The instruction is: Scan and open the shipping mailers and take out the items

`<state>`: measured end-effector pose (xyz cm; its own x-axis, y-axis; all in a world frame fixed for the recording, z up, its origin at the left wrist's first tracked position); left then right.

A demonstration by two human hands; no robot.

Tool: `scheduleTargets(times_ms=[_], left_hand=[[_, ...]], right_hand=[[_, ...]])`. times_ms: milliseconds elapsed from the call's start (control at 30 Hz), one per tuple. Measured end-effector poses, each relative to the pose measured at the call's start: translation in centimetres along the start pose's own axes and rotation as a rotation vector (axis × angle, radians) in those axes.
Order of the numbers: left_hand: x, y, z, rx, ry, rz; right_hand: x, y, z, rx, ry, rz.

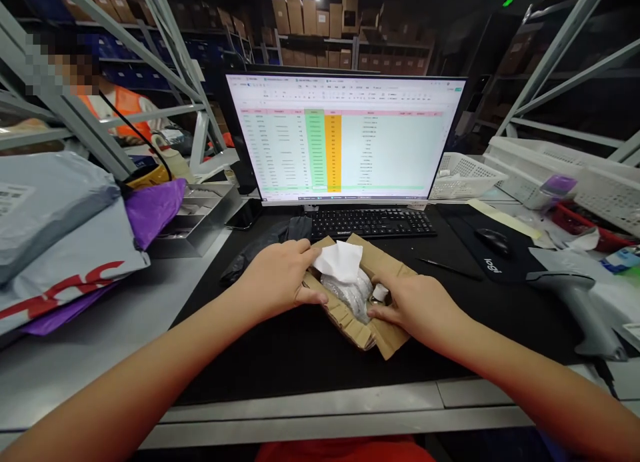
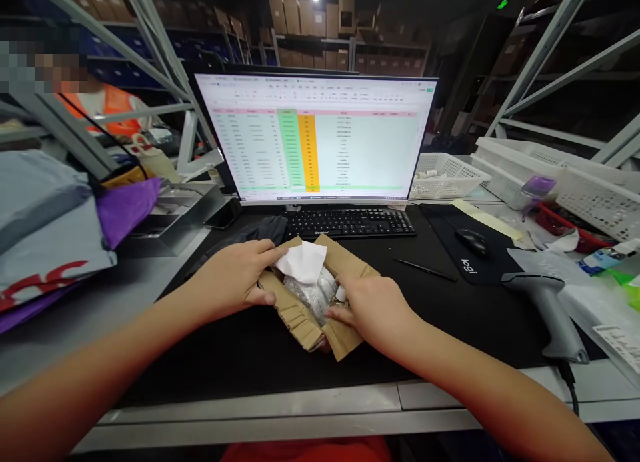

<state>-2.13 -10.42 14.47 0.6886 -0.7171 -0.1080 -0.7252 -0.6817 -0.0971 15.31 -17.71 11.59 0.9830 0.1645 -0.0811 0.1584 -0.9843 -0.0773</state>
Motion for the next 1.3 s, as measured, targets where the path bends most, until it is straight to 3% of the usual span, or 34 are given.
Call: scheduleTargets(times_ms=[233, 333, 433, 533, 600, 667, 800, 933, 1000, 1067, 1133, 1200, 1300], left_hand=[[-1.2, 0.4, 0.6, 0.068, 0.282, -0.11], [-2.1, 0.0, 1.2, 0.039, 0.423, -0.197], [-3.4, -0.1, 1.3, 0.146, 0.562, -0.302], [-4.1, 0.3, 3.7, 0.151, 1.014, -0.43], [-3.8, 0.7, 5.8, 0.14, 1.347, -0.501], [-3.5, 0.9, 6.9, 0.199, 1.529, -0.534], [-2.9, 1.1, 6.4, 0.325, 1.468, -0.499], [-2.2, 1.0, 3.3, 0.314, 0.963, -0.296], [-2.2, 1.2, 2.8, 0.267, 0.754, -0.222], [-2.6, 1.5, 3.0, 0.261, 0.69, -0.19], [-2.9, 1.5, 3.5, 0.289, 0.76, -0.158], [-3.1, 1.3, 4.4, 0.27, 0.965, -0.152], [-3.2, 0.6, 5.7, 0.198, 1.308, -0.254]], right_hand=[[-3.8, -1.3, -1.3, -0.056, 0.202, -0.185], [-5.3, -1.7, -1.3, -0.085, 0.262, -0.158], [-6.7, -1.4, -0.8, -0.074, 0.313, -0.246], [-6.5, -1.2, -0.4, -0.085, 0.248, -0.305], [-5.0, -1.6, -0.4, -0.087, 0.144, -0.241], [-3.7, -2.3, -0.6, -0.073, 0.036, -0.199], [-2.5, -3.5, -0.4, -0.067, -0.091, -0.164], [-3.9, -3.3, 0.9, -0.183, -0.152, -0.195], [-4.3, -3.3, 1.0, -0.171, -0.115, -0.175], [-4.5, -3.5, 0.9, -0.136, -0.065, -0.143], [-4.6, -3.9, 0.8, -0.111, -0.052, -0.126], [-4.5, -4.5, 0.8, -0.08, -0.049, -0.092], [-4.1, -5.3, 0.9, -0.019, -0.06, -0.016]])
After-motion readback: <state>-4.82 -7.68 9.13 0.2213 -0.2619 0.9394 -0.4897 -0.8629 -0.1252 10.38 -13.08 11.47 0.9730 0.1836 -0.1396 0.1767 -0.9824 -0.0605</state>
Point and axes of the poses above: each hand's wrist, its own y-axis away from the middle knuckle, its own z-axis out of the palm, x = y × z, the point moved 8 cm from there along -y, towards the middle knuckle, and after that the axes turned 4 degrees about x, right-handed, at the moved point
